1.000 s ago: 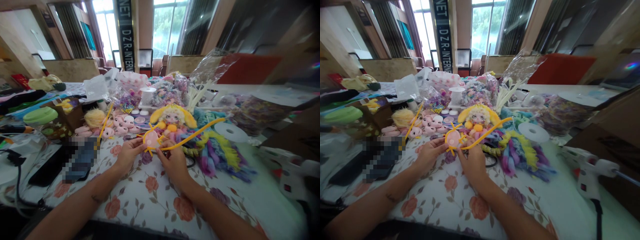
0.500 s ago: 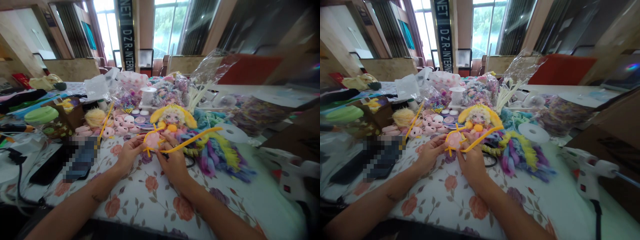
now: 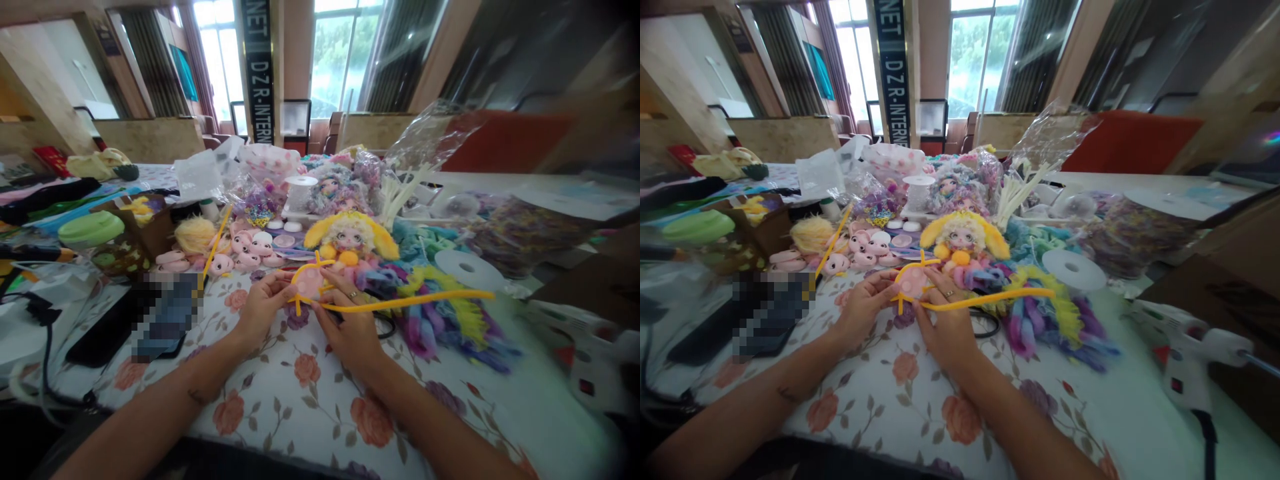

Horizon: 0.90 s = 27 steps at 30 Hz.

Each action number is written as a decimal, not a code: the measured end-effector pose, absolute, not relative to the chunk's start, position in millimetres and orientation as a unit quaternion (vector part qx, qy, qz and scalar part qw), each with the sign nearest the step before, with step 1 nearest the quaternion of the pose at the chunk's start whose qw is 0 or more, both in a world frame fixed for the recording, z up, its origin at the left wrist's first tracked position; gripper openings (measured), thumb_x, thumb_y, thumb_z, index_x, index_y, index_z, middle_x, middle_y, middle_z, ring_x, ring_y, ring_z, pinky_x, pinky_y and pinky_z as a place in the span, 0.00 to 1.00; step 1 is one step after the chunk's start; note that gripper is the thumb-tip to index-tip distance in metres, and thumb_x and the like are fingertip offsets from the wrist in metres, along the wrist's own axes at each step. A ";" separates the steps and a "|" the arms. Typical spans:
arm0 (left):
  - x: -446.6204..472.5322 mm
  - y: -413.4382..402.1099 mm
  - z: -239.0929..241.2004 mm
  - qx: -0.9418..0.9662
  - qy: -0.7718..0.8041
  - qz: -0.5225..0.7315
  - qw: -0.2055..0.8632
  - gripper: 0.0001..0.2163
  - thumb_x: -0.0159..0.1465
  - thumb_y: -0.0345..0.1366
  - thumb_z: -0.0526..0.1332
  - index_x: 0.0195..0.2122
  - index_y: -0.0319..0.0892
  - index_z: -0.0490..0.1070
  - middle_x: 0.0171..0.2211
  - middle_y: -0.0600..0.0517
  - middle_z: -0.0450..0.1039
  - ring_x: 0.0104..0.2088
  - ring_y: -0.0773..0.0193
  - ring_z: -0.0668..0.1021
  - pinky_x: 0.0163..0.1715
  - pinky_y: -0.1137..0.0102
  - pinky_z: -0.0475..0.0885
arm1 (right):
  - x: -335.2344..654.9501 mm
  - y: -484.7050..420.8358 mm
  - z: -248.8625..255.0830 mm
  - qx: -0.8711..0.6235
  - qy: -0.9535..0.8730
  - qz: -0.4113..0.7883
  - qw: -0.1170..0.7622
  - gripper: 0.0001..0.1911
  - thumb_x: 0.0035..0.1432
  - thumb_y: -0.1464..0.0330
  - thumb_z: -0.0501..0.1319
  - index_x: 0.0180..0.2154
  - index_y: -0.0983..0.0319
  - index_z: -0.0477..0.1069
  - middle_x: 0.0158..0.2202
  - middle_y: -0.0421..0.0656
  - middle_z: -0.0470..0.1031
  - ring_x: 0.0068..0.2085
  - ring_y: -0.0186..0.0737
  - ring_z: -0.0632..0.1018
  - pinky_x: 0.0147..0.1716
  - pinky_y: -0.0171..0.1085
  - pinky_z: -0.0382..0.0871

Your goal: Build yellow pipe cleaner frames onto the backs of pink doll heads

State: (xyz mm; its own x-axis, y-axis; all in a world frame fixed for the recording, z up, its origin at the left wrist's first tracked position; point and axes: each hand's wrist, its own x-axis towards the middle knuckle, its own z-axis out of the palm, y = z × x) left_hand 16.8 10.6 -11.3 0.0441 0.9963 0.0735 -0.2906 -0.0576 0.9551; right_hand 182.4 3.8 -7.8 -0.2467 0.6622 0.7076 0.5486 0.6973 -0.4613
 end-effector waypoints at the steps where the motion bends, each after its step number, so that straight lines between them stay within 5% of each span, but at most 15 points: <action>1: 16.9 10.5 -10.6 0.451 0.391 0.570 0.565 0.18 0.52 0.39 0.67 0.43 0.39 0.71 0.33 0.48 0.77 0.30 0.63 0.78 0.30 0.70 0.73 | 182.3 3.6 -7.4 -0.385 -0.785 0.066 0.481 0.05 0.56 0.71 0.57 0.28 0.59 0.67 0.53 0.50 0.70 0.58 0.50 0.66 0.55 0.52 0.61; 13: 17.8 6.7 -9.3 0.444 0.385 0.583 0.561 0.17 0.54 0.39 0.67 0.43 0.41 0.68 0.29 0.51 0.77 0.26 0.63 0.78 0.29 0.69 0.72 | 182.4 -1.2 -4.7 -0.394 -0.746 0.159 0.514 0.03 0.55 0.71 0.57 0.30 0.59 0.64 0.53 0.53 0.70 0.56 0.50 0.70 0.51 0.49 0.65; 27: 17.3 4.6 -6.1 0.463 0.386 0.592 0.535 0.19 0.52 0.36 0.67 0.46 0.41 0.72 0.33 0.51 0.77 0.32 0.66 0.76 0.30 0.74 0.70 | 181.9 -1.7 -6.0 -0.347 -0.762 0.092 0.539 0.06 0.54 0.75 0.58 0.28 0.59 0.66 0.55 0.49 0.69 0.58 0.49 0.68 0.54 0.50 0.65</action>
